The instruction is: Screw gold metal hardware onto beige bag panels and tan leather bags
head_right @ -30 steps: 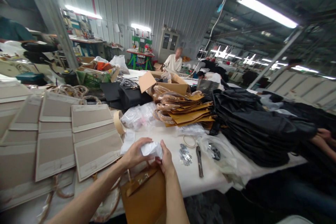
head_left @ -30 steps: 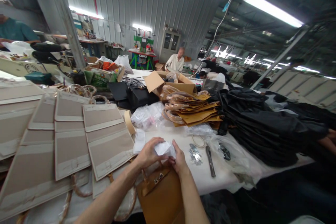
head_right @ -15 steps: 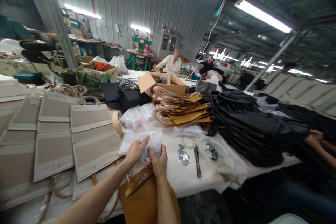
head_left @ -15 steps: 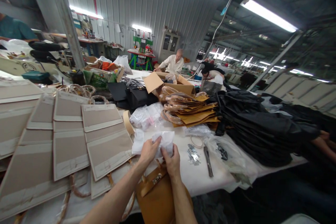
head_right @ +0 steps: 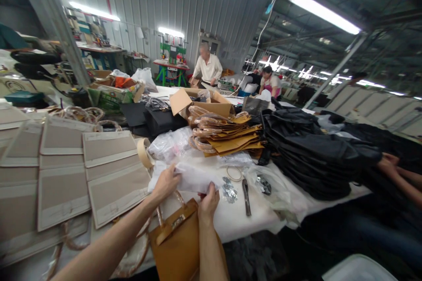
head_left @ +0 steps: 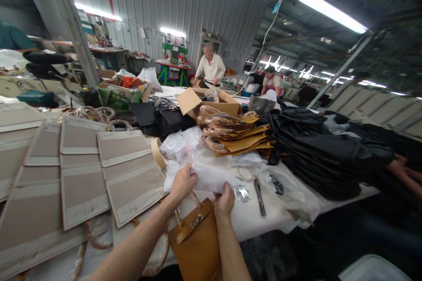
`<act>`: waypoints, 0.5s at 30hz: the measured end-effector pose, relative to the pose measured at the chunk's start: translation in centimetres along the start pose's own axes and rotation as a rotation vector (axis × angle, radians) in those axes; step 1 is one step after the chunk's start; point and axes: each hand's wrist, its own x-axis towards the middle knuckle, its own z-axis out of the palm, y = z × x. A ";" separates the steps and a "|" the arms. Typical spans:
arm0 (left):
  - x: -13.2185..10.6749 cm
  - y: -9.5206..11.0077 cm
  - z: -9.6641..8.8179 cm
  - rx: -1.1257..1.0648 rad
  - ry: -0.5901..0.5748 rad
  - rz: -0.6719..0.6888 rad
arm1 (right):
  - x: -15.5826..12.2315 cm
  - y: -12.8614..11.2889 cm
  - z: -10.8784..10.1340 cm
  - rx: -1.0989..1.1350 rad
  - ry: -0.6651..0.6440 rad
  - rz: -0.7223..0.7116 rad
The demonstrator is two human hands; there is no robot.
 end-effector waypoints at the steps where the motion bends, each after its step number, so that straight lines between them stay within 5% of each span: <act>1: 0.5 -0.3 -0.4 -0.017 -0.014 -0.003 | 0.2 0.1 -0.1 0.020 0.021 0.012; 8: 3.0 -1.1 -2.2 -0.231 -0.080 -0.042 | 0.4 -0.2 0.3 0.105 -0.008 0.044; 15: 3.6 -0.6 -1.5 -0.323 -0.072 0.024 | 0.7 0.1 0.3 0.126 -0.129 -0.043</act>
